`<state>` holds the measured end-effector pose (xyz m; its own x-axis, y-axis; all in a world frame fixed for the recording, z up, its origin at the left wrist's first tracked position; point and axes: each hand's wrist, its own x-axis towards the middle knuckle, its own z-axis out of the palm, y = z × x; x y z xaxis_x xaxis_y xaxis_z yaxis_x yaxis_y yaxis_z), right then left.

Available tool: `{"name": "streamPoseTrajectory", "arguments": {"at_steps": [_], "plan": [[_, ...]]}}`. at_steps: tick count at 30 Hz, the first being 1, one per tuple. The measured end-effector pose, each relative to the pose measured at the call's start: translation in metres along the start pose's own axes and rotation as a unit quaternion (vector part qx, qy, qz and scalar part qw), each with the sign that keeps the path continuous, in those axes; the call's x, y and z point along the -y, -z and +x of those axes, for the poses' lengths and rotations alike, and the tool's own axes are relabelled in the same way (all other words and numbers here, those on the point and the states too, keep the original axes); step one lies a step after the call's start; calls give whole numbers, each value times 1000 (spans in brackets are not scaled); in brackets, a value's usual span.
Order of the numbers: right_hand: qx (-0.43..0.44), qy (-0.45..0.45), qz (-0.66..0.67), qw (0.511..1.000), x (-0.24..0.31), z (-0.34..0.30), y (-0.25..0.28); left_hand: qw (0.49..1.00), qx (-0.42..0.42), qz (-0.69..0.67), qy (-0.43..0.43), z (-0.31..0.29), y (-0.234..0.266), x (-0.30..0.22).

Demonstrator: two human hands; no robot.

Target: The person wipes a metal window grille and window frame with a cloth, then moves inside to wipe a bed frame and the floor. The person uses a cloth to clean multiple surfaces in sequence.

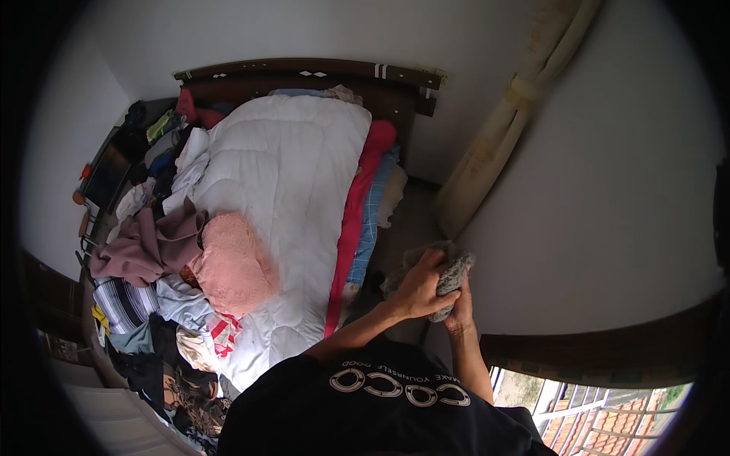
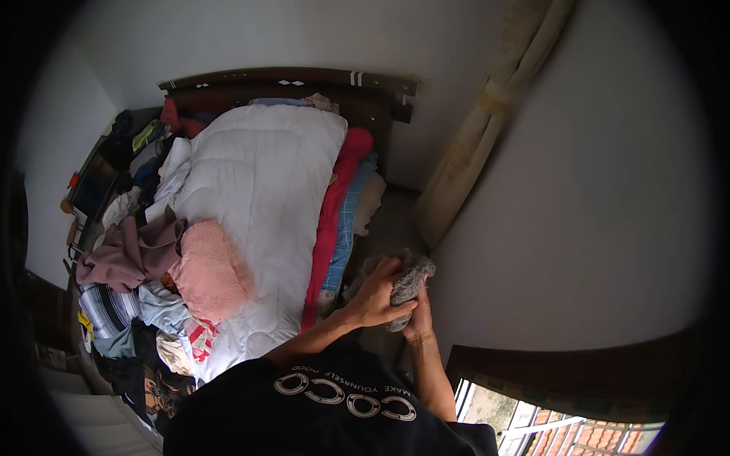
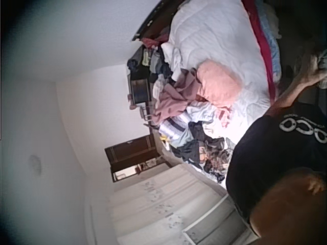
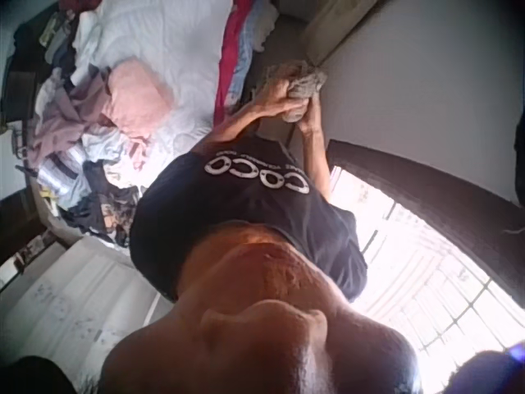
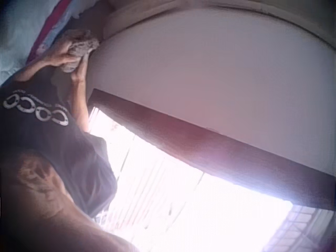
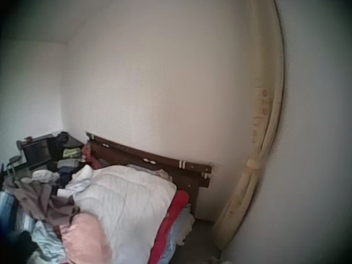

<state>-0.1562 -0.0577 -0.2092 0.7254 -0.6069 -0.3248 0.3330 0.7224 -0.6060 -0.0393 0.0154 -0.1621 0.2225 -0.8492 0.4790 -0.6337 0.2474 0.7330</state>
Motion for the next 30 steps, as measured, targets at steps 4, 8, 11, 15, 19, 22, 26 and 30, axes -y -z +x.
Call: {"name": "streamPoseTrajectory", "arguments": {"at_steps": [4, 8, 11, 15, 19, 22, 26, 30], "plan": [[-42, -33, -72, 996, 21, 95, -5, 995, 50, 54, 73, 45, 15, 56], [-22, 14, -212, 977, 51, 166, -39, 996, 15, 57, 62, 78, 43, 112], [-95, -43, -158, 982, 90, 221, -58, 988, -63, 91, 112, 107, 84, 141], [-110, 27, -255, 960, 129, 276, -59, 964, -88, 108, 228, 131, 137, 192], [-122, 94, -468, 870, 151, 324, -44, 968, -61, 142, 198, 148, 151, 230], [-89, 199, -620, 754, 155, 354, -37, 971, -36, 159, 174, 159, 156, 249], [-49, 285, -709, 643, 168, 399, -64, 959, -67, 207, 180, 166, 173, 282], [-20, 361, -724, 588, 202, 475, -97, 943, -104, 198, 246, 177, 201, 308]]}}
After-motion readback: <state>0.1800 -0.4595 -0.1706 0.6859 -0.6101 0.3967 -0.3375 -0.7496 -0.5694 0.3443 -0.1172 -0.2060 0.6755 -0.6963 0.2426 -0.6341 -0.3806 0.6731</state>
